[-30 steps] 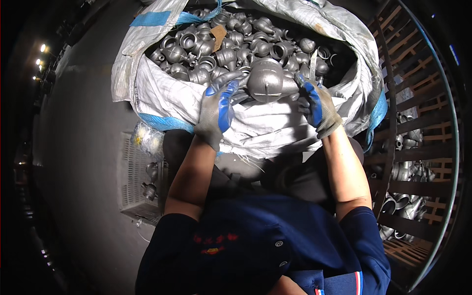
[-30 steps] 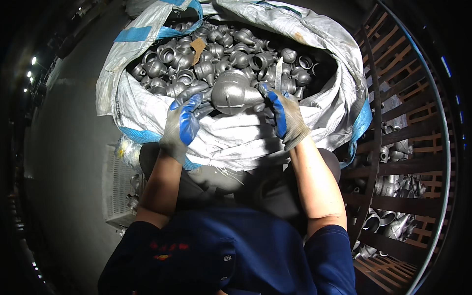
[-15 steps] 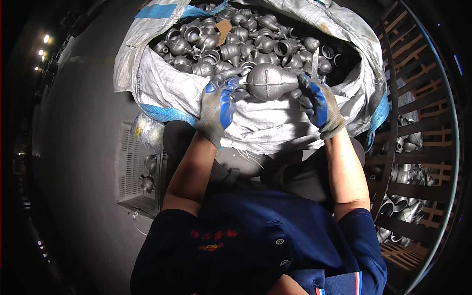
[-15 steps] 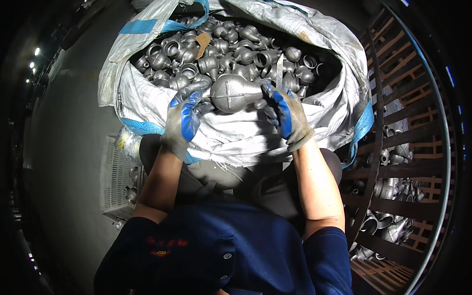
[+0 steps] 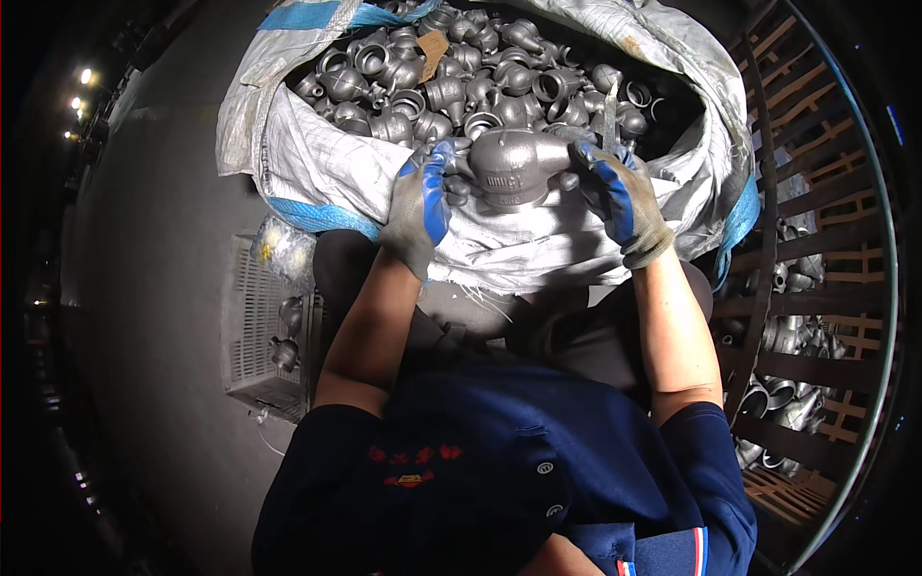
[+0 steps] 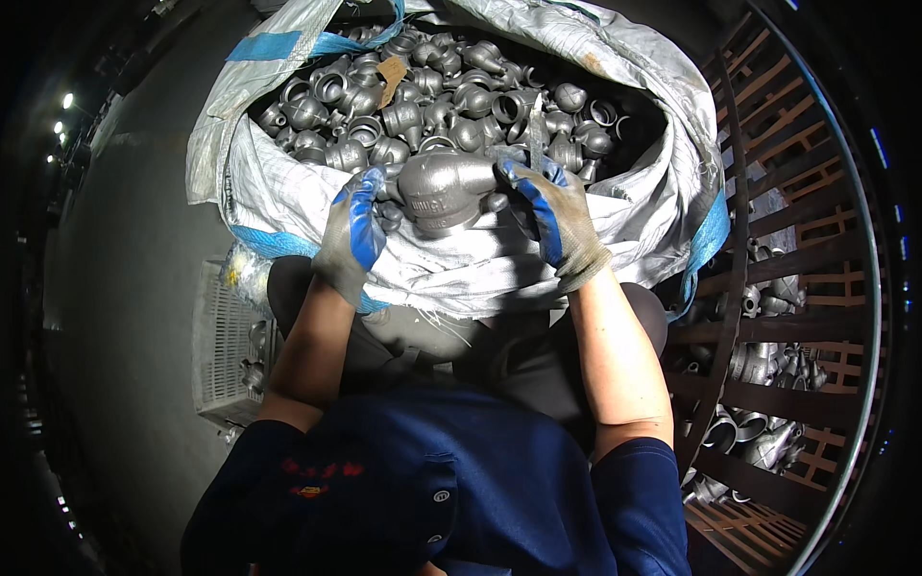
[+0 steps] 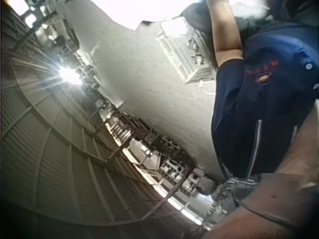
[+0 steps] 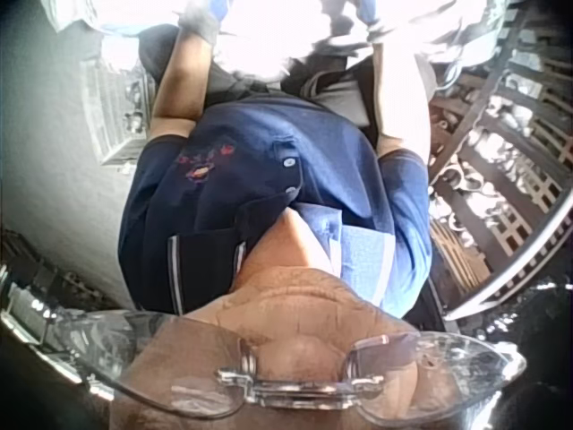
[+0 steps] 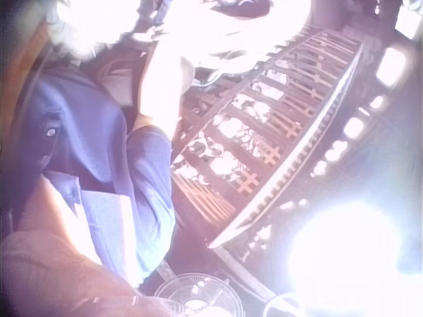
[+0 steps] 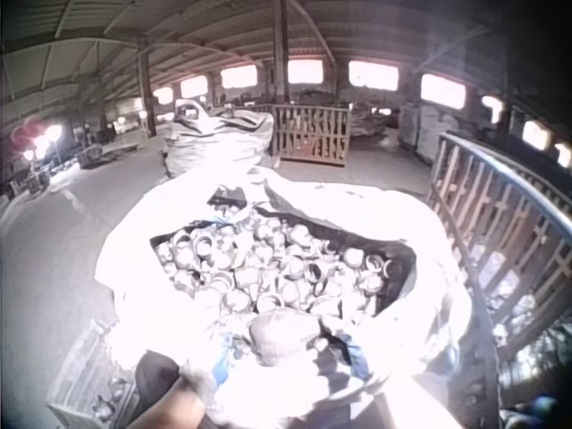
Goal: Inspecting and cleaning burrs from metal pipe fittings or castings using a small tool.
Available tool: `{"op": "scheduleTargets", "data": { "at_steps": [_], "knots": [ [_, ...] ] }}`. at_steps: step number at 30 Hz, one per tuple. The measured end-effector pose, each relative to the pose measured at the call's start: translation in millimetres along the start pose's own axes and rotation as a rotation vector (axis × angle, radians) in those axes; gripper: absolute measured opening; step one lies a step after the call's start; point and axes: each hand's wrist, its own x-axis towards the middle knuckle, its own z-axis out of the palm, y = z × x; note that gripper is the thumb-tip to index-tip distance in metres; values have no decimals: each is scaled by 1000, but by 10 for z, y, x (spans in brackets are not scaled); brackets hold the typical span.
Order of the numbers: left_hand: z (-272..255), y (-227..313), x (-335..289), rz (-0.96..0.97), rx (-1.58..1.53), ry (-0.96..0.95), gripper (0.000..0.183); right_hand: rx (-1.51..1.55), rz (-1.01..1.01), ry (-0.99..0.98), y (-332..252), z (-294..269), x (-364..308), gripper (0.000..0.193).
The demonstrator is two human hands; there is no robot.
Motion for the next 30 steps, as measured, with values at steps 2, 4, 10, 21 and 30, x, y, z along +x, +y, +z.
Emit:
{"op": "scheduleTargets", "data": {
  "at_steps": [2, 4, 10, 21, 30],
  "knots": [
    [-13, -19, 34, -14, -86, -32, 18, -177, -210, -16, -12, -30, 1, 45],
    [-15, -28, 55, -12, -115, -5, 17, -190, -186, -41, -33, -67, 0, 42],
    [34, 46, -25, -7, -95, 3, 24, 98, -28, -55, -71, -20, 18, 32],
    [192, 246, -224, 194, 63, -154, 31, 921, 431, -45, -57, 20, 91, 13],
    [103, 126, -180, 110, 64, -111, 26, 248, -75, 139, -171, 17, -9, 29]
  ]
}}
